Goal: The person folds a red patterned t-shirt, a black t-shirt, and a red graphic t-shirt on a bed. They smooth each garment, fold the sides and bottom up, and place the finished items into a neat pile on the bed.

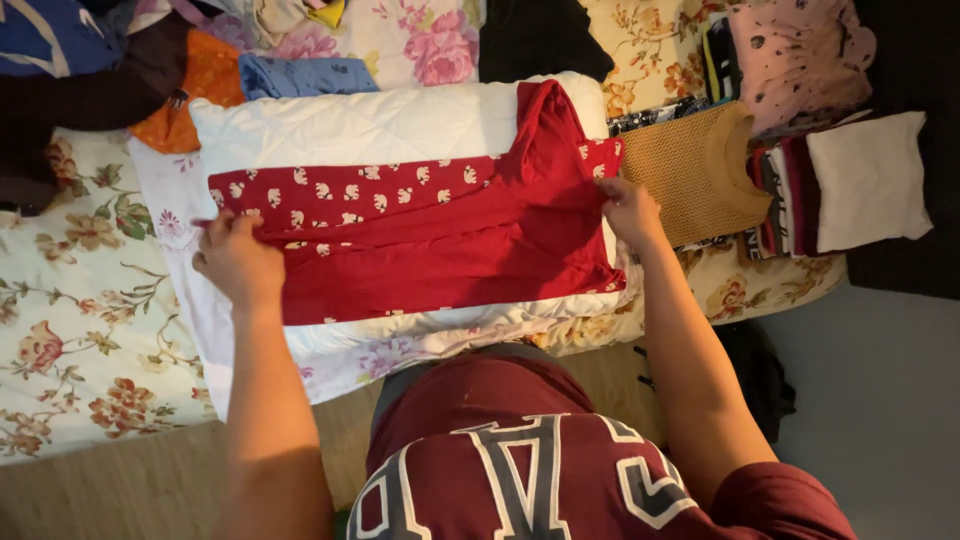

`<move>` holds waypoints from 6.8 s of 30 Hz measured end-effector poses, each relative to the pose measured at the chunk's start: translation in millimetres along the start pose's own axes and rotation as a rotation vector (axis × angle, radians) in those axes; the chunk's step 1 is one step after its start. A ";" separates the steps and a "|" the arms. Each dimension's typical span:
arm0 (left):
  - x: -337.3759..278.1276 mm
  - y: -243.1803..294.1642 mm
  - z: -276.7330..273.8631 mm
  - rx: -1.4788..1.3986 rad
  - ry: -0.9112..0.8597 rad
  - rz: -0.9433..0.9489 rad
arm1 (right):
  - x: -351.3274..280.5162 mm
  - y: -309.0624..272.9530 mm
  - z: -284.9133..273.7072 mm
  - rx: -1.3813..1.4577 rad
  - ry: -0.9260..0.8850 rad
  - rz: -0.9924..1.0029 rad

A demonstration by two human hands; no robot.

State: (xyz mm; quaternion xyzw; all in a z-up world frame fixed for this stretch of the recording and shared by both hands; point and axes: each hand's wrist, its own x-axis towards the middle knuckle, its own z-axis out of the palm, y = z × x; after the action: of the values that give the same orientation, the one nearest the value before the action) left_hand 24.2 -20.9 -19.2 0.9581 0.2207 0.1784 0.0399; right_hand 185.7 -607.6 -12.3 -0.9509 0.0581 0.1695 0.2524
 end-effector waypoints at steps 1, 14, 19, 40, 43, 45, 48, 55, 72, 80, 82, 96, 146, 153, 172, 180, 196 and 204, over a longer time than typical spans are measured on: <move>10.7 19.0 -9.9 -0.002 -0.001 0.002 | 3.7 -10.5 -2.5 0.000 0.002 0.003; 105.2 356.1 9.0 -0.619 -0.159 0.535 | 48.4 -52.3 20.0 0.086 0.052 0.016; 97.0 442.7 55.1 -0.581 -0.162 0.921 | 33.0 -60.3 29.7 0.165 0.109 0.023; 164.3 444.4 30.0 -0.700 -0.629 -0.027 | 40.2 -38.5 37.4 0.169 -0.021 0.121; 181.1 429.1 65.8 -1.098 -0.152 -0.001 | 33.4 -46.4 24.1 0.246 0.043 -0.064; 190.9 410.7 64.6 -1.426 -0.405 -0.400 | 33.9 -55.2 11.9 0.264 0.173 -0.134; 169.6 354.8 127.4 -1.052 -0.500 -0.286 | 40.5 -64.3 0.1 0.591 0.281 0.090; 73.0 139.5 81.6 -0.628 -0.173 -0.029 | 76.6 33.9 45.3 0.403 0.278 0.446; 17.9 85.7 -17.8 -0.271 -0.163 0.301 | 19.1 -41.5 11.6 0.233 0.506 -0.011; 19.9 200.4 -1.8 -0.387 -0.395 0.363 | 26.2 -24.2 18.1 0.217 0.178 -0.055; 15.1 221.0 5.9 -0.413 -0.485 0.347 | 16.5 -26.4 12.6 0.275 0.181 -0.150; 49.7 269.7 8.9 -0.389 -0.240 0.625 | 76.2 -65.2 1.5 0.115 -0.089 0.039; -1.4 104.4 -228.0 0.068 -1.247 0.262 | 29.2 -29.1 47.7 -0.598 -0.395 -0.677; -17.1 76.4 -150.9 0.047 -1.018 0.200 | -37.2 -86.2 15.7 -0.555 -0.242 -0.785; 8.1 -29.3 0.0 0.038 -0.336 0.226 | -112.9 -117.9 64.1 -0.742 -0.187 -0.859; 5.1 -49.4 -12.2 0.066 -0.222 0.387 | -115.0 -124.3 79.2 -0.736 -0.247 -0.680; -126.7 168.6 -56.1 -1.015 -0.720 0.408 | -121.9 -132.5 48.2 -0.405 -0.357 -0.849; -97.9 130.7 -111.3 -0.564 -1.437 0.329 | -104.2 -137.2 17.4 -0.067 -0.544 -0.635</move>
State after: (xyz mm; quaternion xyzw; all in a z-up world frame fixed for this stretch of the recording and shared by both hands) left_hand -44.6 -181.5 73.2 0.8128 -0.0575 -0.4313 0.3874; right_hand 110.0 -477.5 73.4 -0.8499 -0.3121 0.3301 0.2671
